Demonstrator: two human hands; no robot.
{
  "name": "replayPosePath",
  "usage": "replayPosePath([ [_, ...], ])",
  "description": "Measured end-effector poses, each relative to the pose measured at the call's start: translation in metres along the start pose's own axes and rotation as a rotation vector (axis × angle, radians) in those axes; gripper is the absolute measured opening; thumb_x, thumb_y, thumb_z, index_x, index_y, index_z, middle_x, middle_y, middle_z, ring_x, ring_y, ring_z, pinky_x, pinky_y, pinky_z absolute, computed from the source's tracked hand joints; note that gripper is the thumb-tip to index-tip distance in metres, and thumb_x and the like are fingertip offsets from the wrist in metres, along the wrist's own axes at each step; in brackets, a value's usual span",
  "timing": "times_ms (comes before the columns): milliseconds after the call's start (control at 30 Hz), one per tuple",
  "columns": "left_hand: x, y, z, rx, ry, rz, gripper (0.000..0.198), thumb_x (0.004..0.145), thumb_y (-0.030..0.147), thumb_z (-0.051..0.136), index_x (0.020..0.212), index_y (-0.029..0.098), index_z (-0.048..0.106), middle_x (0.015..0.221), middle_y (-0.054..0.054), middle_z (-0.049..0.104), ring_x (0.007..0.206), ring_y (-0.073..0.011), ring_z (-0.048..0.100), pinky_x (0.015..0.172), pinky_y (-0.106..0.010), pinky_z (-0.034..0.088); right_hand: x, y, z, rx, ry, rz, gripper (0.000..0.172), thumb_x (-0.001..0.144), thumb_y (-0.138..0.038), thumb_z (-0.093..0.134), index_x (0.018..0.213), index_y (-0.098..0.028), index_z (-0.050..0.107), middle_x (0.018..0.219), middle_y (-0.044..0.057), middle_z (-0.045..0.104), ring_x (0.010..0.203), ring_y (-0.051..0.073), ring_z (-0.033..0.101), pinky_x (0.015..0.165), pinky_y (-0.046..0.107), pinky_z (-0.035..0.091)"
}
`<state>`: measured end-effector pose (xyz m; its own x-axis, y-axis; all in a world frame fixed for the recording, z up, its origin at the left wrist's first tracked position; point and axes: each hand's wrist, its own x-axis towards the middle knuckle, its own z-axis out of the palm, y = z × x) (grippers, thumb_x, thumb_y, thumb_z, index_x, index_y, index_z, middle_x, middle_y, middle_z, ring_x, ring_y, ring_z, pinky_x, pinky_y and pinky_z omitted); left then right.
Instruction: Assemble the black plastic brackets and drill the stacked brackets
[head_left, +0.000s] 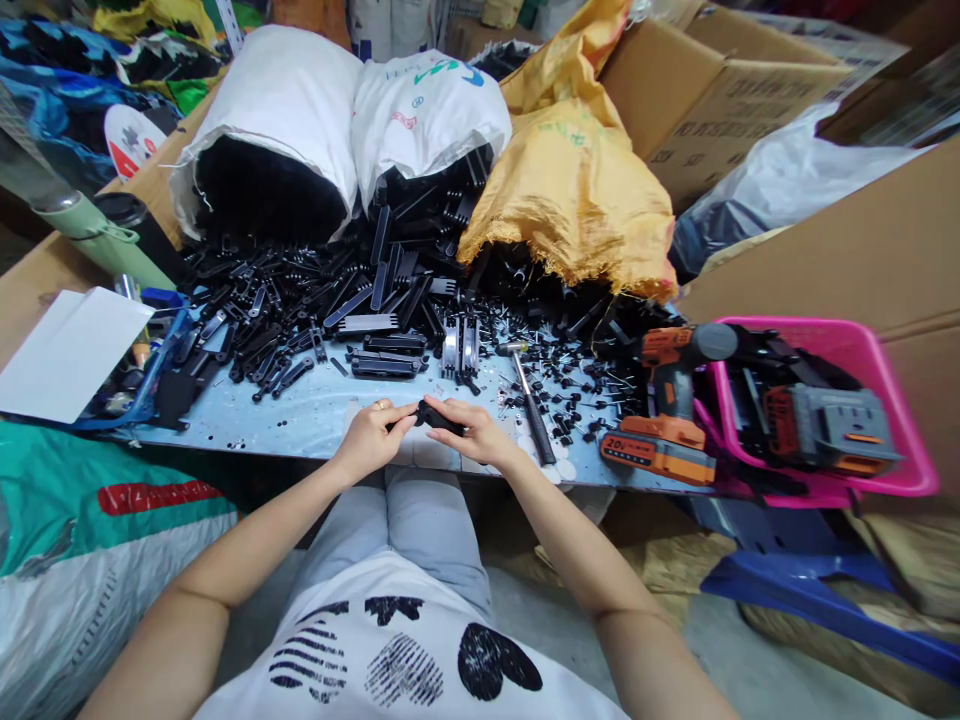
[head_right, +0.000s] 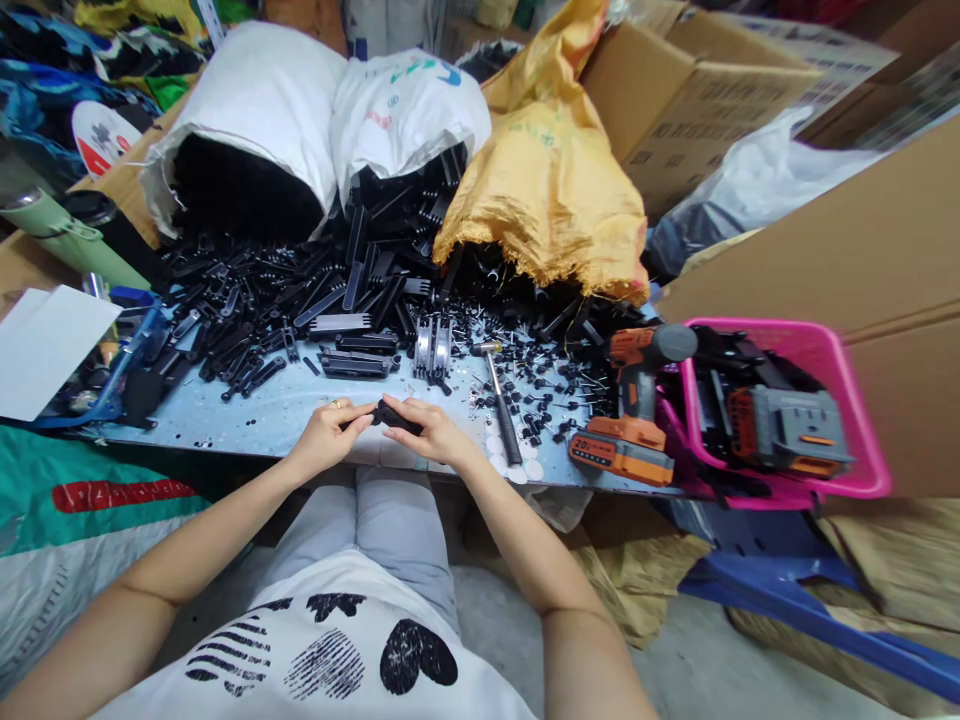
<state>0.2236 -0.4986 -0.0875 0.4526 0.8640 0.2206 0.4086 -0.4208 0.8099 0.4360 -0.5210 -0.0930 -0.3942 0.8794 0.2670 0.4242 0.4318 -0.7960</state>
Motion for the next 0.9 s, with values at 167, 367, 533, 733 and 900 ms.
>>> replayPosePath([
  [167,0.011,0.006,-0.005,-0.026,0.008,0.142,0.034,0.091,0.027,0.048,0.12,0.014,0.061,0.08,-0.006,0.059,0.076,-0.0153,0.055,0.074,-0.029,0.047,0.004,-0.008,0.001,0.314,0.08,0.245,0.053,0.085,-0.044,0.056,0.135,-0.025,0.048,0.103,0.005,0.061,0.066,0.012,0.058,0.062,0.029,0.055],
  [367,0.009,0.002,-0.015,0.041,-0.006,0.141,0.033,0.091,0.027,0.048,0.12,0.018,0.06,0.088,-0.007,0.062,0.084,-0.0172,0.058,0.08,-0.031,0.048,0.012,-0.006,0.0,0.152,0.091,0.107,0.05,0.086,-0.041,0.057,0.132,-0.023,0.051,0.098,0.006,0.064,0.073,0.013,0.06,0.071,0.031,0.055],
  [533,0.0,0.01,-0.003,0.116,0.103,0.142,0.032,0.092,0.027,0.046,0.117,0.015,0.062,0.084,-0.007,0.059,0.077,-0.0153,0.058,0.073,-0.028,0.049,0.012,-0.008,0.008,-0.065,0.112,-0.049,0.053,0.085,-0.044,0.058,0.132,-0.021,0.051,0.092,0.008,0.066,0.084,0.019,0.061,0.082,0.036,0.051],
  [733,0.004,0.032,0.021,-0.022,0.472,0.181,0.033,0.095,0.022,0.039,0.121,0.014,0.058,0.092,-0.01,0.059,0.084,-0.015,0.058,0.076,-0.028,0.05,0.009,-0.026,0.046,-0.019,0.457,0.126,0.051,0.092,-0.045,0.045,0.136,-0.02,0.047,0.094,0.008,0.065,0.072,0.017,0.062,0.072,0.031,0.054],
  [900,0.003,0.014,0.031,-0.097,0.384,0.072,0.032,0.095,0.029,0.039,0.119,0.017,0.056,0.097,-0.01,0.061,0.088,-0.0168,0.06,0.08,-0.032,0.051,0.01,-0.017,0.06,-0.016,0.385,0.184,0.054,0.093,-0.047,0.042,0.14,-0.021,0.04,0.109,0.009,0.063,0.082,0.016,0.063,0.078,0.03,0.053],
])
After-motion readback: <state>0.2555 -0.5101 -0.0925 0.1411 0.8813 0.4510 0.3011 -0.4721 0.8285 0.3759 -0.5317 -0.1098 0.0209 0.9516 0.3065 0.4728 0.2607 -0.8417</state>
